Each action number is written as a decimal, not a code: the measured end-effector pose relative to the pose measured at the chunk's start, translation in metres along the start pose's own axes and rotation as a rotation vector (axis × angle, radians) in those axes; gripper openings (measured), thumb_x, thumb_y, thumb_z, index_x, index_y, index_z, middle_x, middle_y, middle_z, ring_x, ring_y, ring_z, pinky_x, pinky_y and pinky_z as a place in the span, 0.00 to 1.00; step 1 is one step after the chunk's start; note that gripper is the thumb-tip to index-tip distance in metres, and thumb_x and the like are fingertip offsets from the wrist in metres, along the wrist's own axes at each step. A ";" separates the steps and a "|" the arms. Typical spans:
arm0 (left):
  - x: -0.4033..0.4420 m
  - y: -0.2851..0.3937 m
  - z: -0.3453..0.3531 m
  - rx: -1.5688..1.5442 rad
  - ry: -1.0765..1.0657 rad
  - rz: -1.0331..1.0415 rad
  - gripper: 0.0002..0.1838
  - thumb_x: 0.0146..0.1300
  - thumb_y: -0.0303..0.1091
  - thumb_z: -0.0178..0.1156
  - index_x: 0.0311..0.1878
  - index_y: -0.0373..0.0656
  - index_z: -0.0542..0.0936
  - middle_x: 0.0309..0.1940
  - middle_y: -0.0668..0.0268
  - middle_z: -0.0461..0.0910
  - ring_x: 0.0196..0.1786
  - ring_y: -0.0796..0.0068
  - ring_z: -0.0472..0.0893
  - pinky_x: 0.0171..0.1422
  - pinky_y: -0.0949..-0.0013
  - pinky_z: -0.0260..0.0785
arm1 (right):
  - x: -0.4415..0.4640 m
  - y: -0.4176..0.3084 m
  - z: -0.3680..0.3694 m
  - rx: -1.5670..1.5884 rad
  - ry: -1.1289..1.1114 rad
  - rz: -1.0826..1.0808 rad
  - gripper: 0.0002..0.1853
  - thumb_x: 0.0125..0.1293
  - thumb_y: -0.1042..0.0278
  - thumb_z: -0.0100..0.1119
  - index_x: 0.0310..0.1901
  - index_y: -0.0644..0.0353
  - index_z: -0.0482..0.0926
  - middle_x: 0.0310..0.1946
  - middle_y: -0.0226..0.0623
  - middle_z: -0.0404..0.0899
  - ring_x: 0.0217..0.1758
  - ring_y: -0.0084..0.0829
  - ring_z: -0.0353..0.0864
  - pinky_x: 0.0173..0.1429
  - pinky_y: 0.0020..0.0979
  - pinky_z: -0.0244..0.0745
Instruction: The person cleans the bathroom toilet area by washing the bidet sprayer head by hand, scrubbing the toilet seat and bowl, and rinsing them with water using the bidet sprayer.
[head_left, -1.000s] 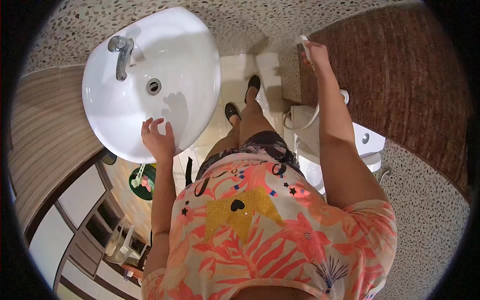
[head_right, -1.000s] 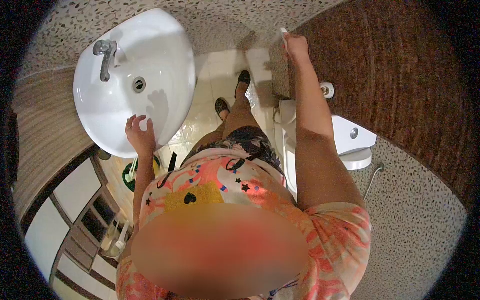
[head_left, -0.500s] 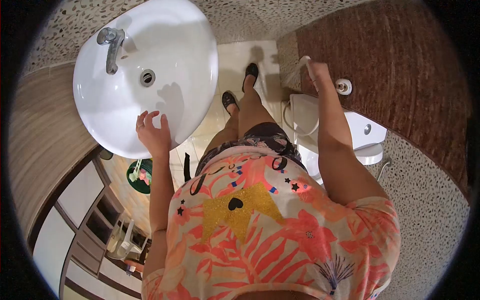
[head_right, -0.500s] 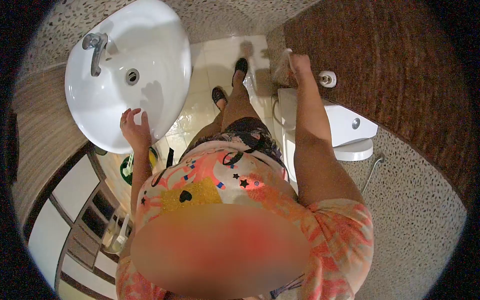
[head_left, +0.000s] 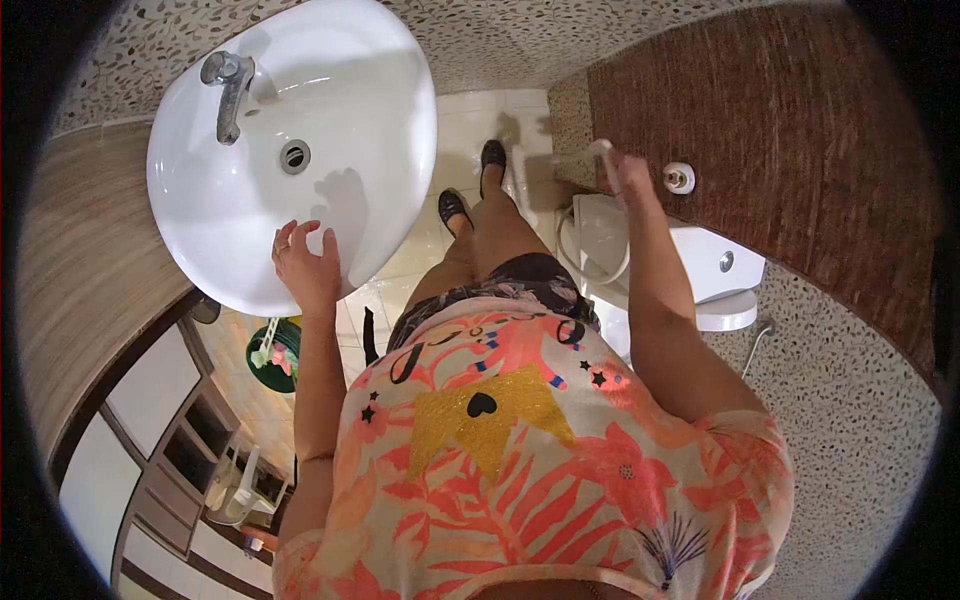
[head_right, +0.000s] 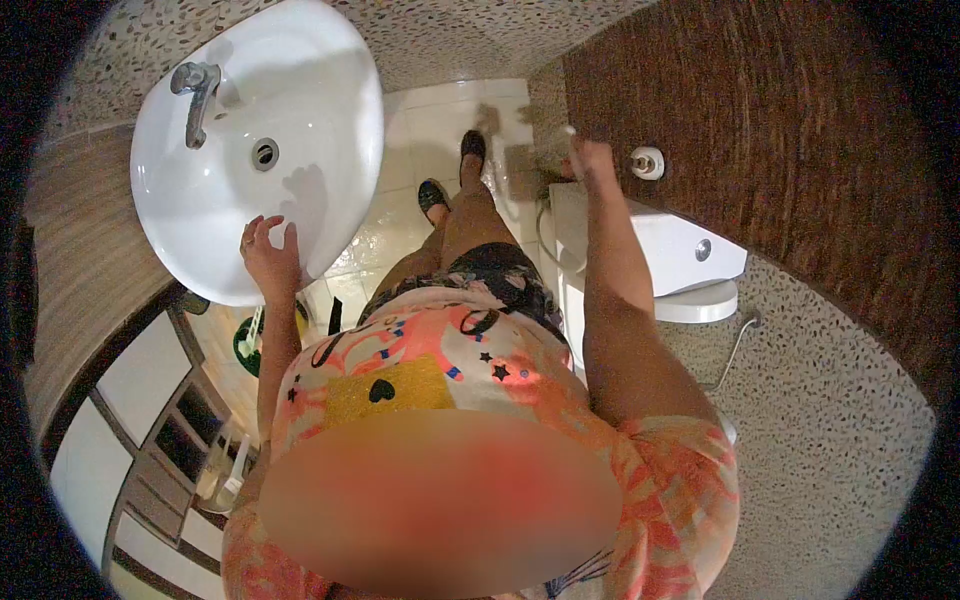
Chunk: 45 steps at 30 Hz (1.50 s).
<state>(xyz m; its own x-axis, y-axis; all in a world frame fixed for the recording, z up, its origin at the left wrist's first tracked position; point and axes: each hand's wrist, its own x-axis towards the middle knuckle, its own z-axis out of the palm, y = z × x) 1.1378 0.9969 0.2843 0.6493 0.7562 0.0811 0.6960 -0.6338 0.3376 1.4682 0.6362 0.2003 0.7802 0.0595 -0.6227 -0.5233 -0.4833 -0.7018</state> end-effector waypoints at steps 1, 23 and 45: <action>0.001 0.003 -0.002 0.005 -0.029 -0.026 0.11 0.49 0.36 0.62 0.37 0.48 0.78 0.48 0.55 0.73 0.56 0.52 0.68 0.58 0.54 0.60 | 0.008 0.024 0.001 -0.008 -0.004 0.000 0.15 0.59 0.59 0.53 0.29 0.66 0.76 0.17 0.41 0.75 0.15 0.33 0.74 0.16 0.34 0.66; 0.000 -0.007 0.003 -0.021 0.026 0.018 0.10 0.49 0.37 0.62 0.35 0.46 0.78 0.45 0.56 0.75 0.52 0.58 0.71 0.55 0.58 0.63 | -0.027 0.026 0.019 0.492 0.126 -0.050 0.15 0.65 0.58 0.47 0.34 0.64 0.74 0.20 0.38 0.75 0.14 0.28 0.70 0.16 0.29 0.63; -0.367 -0.146 -0.041 0.424 -0.171 -0.797 0.22 0.47 0.42 0.59 0.47 0.48 0.76 0.54 0.54 0.67 0.60 0.51 0.64 0.63 0.54 0.56 | -0.149 0.057 -0.032 0.398 -0.174 -0.292 0.18 0.67 0.58 0.41 0.46 0.65 0.71 0.27 0.42 0.77 0.16 0.27 0.70 0.17 0.27 0.66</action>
<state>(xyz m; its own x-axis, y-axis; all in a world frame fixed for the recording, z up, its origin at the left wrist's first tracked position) 0.7850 0.8182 0.2439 -0.0580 0.9821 -0.1790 0.9895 0.0328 -0.1406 1.3332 0.5718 0.2637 0.8623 0.3024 -0.4061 -0.4086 -0.0580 -0.9109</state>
